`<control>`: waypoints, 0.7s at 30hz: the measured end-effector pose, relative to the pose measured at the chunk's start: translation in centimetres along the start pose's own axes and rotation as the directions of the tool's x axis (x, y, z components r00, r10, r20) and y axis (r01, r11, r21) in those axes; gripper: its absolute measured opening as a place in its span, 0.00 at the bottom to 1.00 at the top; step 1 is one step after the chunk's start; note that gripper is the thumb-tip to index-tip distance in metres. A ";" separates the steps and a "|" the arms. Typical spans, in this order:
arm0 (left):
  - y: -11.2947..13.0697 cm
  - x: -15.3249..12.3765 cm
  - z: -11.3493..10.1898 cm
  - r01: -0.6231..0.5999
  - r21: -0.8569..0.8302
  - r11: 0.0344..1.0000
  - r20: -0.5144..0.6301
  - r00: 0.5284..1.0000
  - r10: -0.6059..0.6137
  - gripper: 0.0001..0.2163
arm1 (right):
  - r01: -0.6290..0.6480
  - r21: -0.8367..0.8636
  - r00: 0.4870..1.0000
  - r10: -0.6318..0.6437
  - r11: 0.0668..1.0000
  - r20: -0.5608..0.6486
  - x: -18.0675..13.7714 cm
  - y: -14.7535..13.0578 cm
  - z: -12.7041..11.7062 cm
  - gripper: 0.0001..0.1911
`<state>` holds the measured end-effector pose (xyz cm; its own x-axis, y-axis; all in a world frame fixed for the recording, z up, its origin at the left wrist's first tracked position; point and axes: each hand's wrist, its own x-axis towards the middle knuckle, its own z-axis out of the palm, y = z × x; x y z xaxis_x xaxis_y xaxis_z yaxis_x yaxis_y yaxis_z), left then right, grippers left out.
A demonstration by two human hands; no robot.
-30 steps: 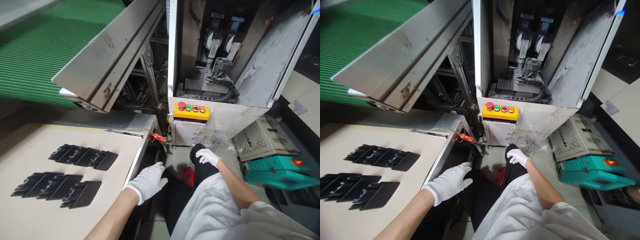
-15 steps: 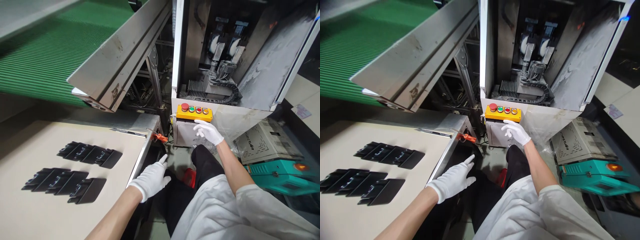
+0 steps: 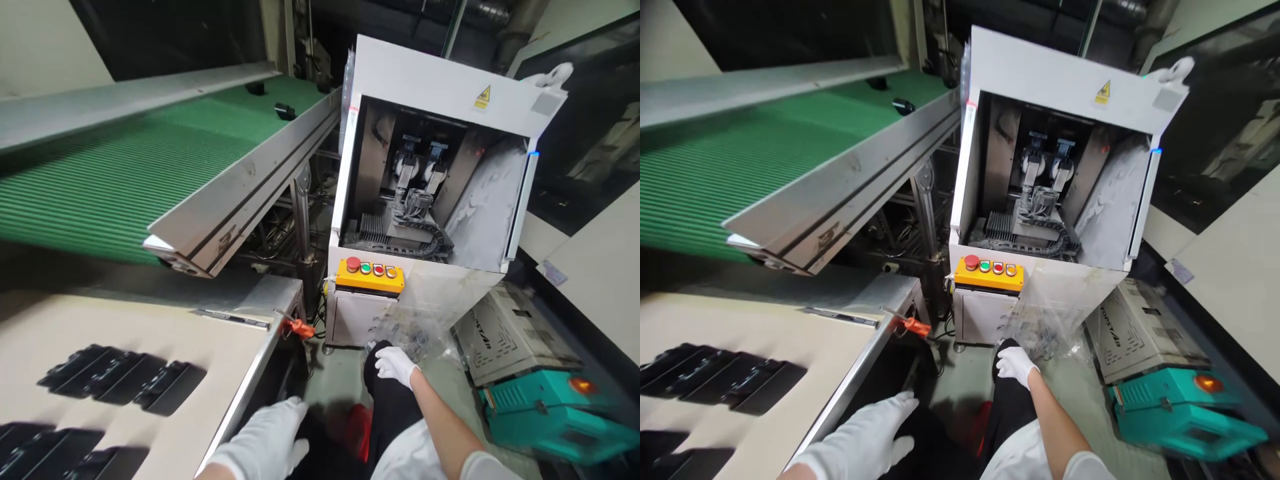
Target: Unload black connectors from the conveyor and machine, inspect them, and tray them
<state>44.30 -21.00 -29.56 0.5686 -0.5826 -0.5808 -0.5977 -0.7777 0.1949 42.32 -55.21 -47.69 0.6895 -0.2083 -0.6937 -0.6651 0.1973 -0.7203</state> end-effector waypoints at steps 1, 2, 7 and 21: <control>0.0 0.0 0.0 0.000 -0.011 1.000 -0.004 1.000 0.000 0.30 | -0.014 0.014 1.000 0.014 1.000 -0.005 0.5 0.2 -0.5 0.10; 0.1 -0.1 0.0 -0.003 -0.023 1.000 -0.013 1.000 0.002 0.30 | -0.028 0.029 1.000 0.028 0.999 0.001 1.0 0.3 -1.0 0.10; 0.4 -0.7 -0.7 0.002 -0.044 0.999 -0.011 1.000 -0.002 0.30 | -0.060 0.129 0.996 0.052 0.990 0.070 2.7 1.1 -2.4 0.09; 1.2 -1.6 -2.4 0.017 -0.108 0.994 -0.028 0.999 -0.020 0.22 | 0.019 0.346 1.000 -0.025 0.938 0.011 2.6 2.1 -1.3 0.10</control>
<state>44.09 -21.55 -26.49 0.5962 -0.5731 -0.5622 -0.5232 -0.8085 0.2693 42.34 -56.58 -51.05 0.7087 -0.2030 -0.6757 -0.5111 0.5125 -0.6900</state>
